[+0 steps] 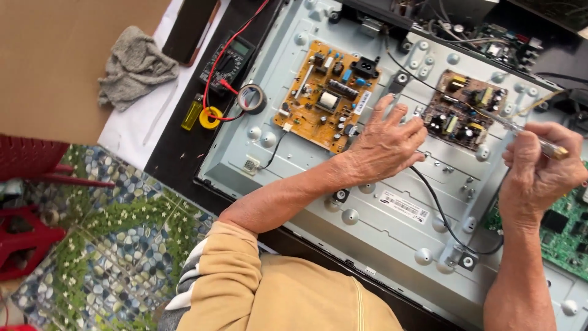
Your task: Reconnecting internal cables and testing circuit boards with a multimeter during a TV repair.
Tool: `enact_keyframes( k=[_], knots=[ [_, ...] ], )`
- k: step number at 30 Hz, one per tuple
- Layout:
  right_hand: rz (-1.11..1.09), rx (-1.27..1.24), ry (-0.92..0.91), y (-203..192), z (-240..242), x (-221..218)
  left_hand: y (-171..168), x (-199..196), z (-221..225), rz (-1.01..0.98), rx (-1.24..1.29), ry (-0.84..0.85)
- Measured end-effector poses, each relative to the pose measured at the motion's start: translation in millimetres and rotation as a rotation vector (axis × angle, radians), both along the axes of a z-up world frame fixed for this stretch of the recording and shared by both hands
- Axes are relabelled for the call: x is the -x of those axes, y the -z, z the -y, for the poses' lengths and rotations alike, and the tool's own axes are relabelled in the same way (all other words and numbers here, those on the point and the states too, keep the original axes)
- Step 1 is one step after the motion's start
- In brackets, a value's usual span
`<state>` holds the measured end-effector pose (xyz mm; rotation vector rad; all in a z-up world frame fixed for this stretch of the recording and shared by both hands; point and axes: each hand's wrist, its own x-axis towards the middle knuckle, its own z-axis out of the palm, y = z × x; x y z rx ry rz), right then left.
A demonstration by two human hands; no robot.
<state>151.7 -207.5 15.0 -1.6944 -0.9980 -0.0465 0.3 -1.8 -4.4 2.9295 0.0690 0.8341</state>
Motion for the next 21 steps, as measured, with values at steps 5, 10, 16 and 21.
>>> enact_keyframes(
  k=[5,10,16,21],
  knots=[
    [0.03,0.03,0.006,1,-3,3,10,-1,-2,0.0,0.022,0.016],
    [0.067,0.014,-0.009,2,-9,1,9,2,-6,-0.002,0.005,0.004],
    [0.072,-0.045,0.011,-3,-13,3,5,2,-7,0.001,-0.01,0.019],
    [0.085,-0.055,0.034,-8,-13,4,4,1,-7,-0.016,0.017,0.037]
  ],
)
